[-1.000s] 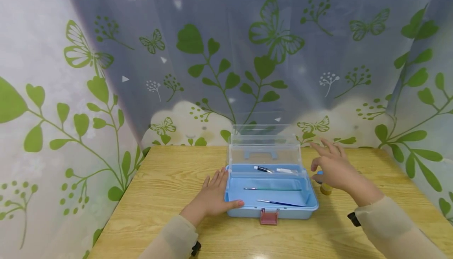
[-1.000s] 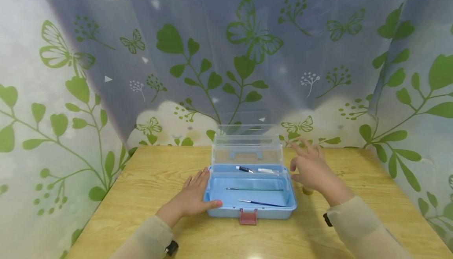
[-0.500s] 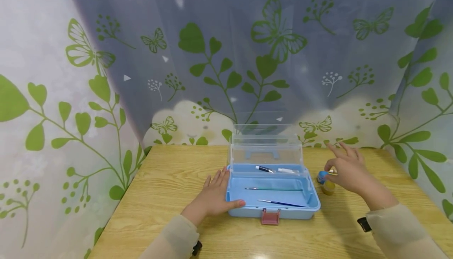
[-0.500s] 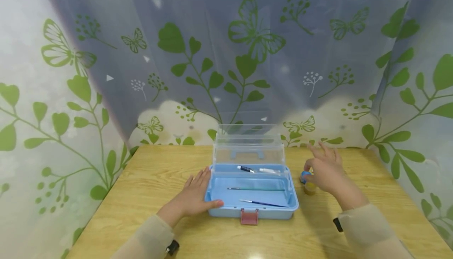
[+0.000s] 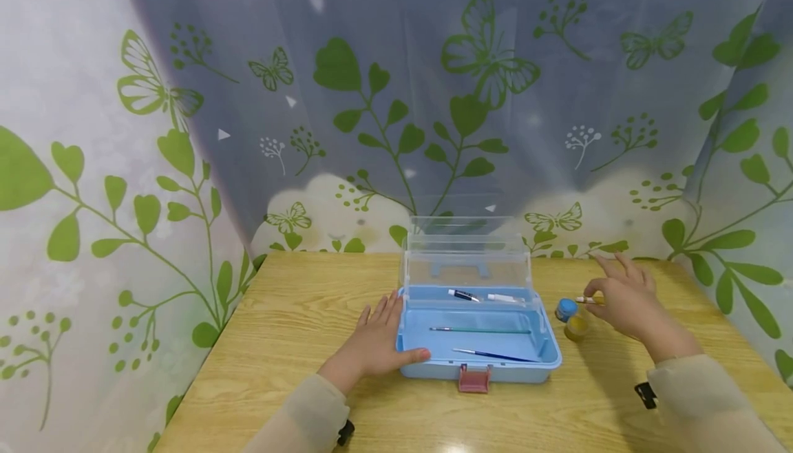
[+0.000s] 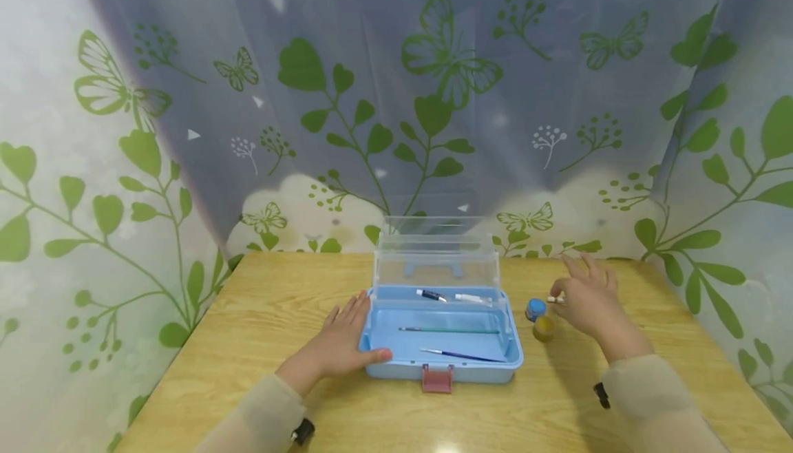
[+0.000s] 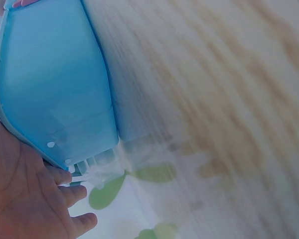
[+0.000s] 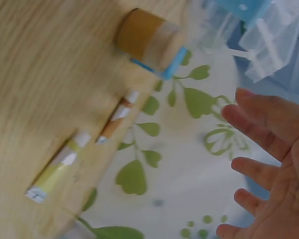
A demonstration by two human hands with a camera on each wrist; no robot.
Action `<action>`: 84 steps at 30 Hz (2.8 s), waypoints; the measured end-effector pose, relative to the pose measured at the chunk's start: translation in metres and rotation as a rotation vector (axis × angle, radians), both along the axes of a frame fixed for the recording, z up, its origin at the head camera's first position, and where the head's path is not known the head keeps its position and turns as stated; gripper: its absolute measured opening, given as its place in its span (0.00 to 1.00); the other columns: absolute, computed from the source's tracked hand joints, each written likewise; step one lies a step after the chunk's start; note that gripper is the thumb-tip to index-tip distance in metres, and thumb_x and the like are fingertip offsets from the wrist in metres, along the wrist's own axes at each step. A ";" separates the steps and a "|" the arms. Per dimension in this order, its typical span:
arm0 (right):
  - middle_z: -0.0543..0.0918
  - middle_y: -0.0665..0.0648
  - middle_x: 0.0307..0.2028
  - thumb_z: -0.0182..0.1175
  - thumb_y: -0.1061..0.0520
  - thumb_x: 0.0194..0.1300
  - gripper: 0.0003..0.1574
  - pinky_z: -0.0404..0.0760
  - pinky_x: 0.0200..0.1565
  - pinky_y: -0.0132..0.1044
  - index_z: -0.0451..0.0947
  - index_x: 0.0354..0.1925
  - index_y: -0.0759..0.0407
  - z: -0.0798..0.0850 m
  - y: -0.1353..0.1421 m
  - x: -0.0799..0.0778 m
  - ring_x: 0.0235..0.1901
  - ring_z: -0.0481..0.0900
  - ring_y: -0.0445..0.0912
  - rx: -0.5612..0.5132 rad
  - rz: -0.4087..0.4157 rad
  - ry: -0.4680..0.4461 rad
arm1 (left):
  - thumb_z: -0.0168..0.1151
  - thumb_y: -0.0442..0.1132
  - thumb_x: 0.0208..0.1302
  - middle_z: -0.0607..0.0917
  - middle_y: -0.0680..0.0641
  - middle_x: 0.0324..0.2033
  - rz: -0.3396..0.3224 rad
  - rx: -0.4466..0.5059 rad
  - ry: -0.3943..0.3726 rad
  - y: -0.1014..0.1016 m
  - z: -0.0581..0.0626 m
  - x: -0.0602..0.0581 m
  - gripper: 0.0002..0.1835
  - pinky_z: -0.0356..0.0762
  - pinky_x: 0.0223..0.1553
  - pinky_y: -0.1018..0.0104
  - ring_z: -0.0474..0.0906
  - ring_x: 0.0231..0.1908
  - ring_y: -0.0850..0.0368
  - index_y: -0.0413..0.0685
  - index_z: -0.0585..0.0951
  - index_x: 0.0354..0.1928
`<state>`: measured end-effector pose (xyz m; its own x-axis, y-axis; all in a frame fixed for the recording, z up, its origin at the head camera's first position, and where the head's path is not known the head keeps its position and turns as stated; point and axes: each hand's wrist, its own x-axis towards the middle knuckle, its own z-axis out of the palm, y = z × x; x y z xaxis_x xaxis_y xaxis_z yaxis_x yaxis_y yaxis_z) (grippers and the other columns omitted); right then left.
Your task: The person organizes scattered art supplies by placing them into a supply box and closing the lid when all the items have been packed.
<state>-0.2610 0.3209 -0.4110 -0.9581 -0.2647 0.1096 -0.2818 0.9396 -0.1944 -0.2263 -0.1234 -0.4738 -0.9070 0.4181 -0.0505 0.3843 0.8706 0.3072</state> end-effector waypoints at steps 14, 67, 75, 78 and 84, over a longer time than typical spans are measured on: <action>0.52 0.77 0.72 0.71 0.56 0.60 0.18 0.37 0.60 0.80 0.84 0.48 0.60 -0.021 0.017 -0.018 0.71 0.35 0.76 -0.034 -0.064 -0.075 | 0.41 0.83 0.58 0.38 0.44 0.79 0.003 -0.005 0.003 0.000 -0.001 -0.001 0.64 0.37 0.74 0.40 0.36 0.78 0.44 0.43 0.41 0.80; 0.51 0.86 0.67 0.68 0.55 0.64 0.07 0.39 0.57 0.83 0.84 0.38 0.58 -0.056 0.032 -0.051 0.67 0.36 0.82 -0.033 -0.159 -0.238 | 0.44 0.80 0.61 0.39 0.42 0.79 -0.014 0.025 0.003 -0.001 0.000 0.000 0.62 0.39 0.73 0.39 0.39 0.77 0.42 0.40 0.42 0.79; 0.52 0.86 0.67 0.67 0.58 0.63 0.04 0.40 0.58 0.82 0.82 0.30 0.56 -0.056 0.034 -0.049 0.67 0.36 0.82 -0.031 -0.158 -0.231 | 0.44 0.81 0.60 0.40 0.42 0.79 -0.013 0.032 0.005 -0.001 0.000 0.000 0.62 0.39 0.73 0.39 0.40 0.77 0.41 0.40 0.42 0.79; 0.52 0.85 0.67 0.68 0.58 0.63 0.06 0.40 0.58 0.82 0.81 0.29 0.55 -0.056 0.033 -0.049 0.67 0.37 0.82 -0.027 -0.158 -0.227 | 0.44 0.81 0.60 0.40 0.42 0.79 -0.012 0.031 0.005 0.000 0.000 0.000 0.62 0.39 0.73 0.39 0.39 0.77 0.41 0.40 0.42 0.80; 0.54 0.84 0.68 0.69 0.57 0.62 0.08 0.40 0.59 0.81 0.81 0.27 0.55 -0.057 0.032 -0.050 0.67 0.38 0.81 -0.011 -0.149 -0.225 | 0.44 0.81 0.60 0.40 0.42 0.79 -0.008 0.038 0.001 -0.001 0.001 0.001 0.62 0.39 0.73 0.39 0.39 0.77 0.41 0.40 0.42 0.80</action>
<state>-0.3114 0.3531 -0.4679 -0.9870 -0.1184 -0.1083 -0.0887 0.9649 -0.2470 -0.2248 -0.1239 -0.4724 -0.9035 0.4272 -0.0340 0.3916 0.8552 0.3395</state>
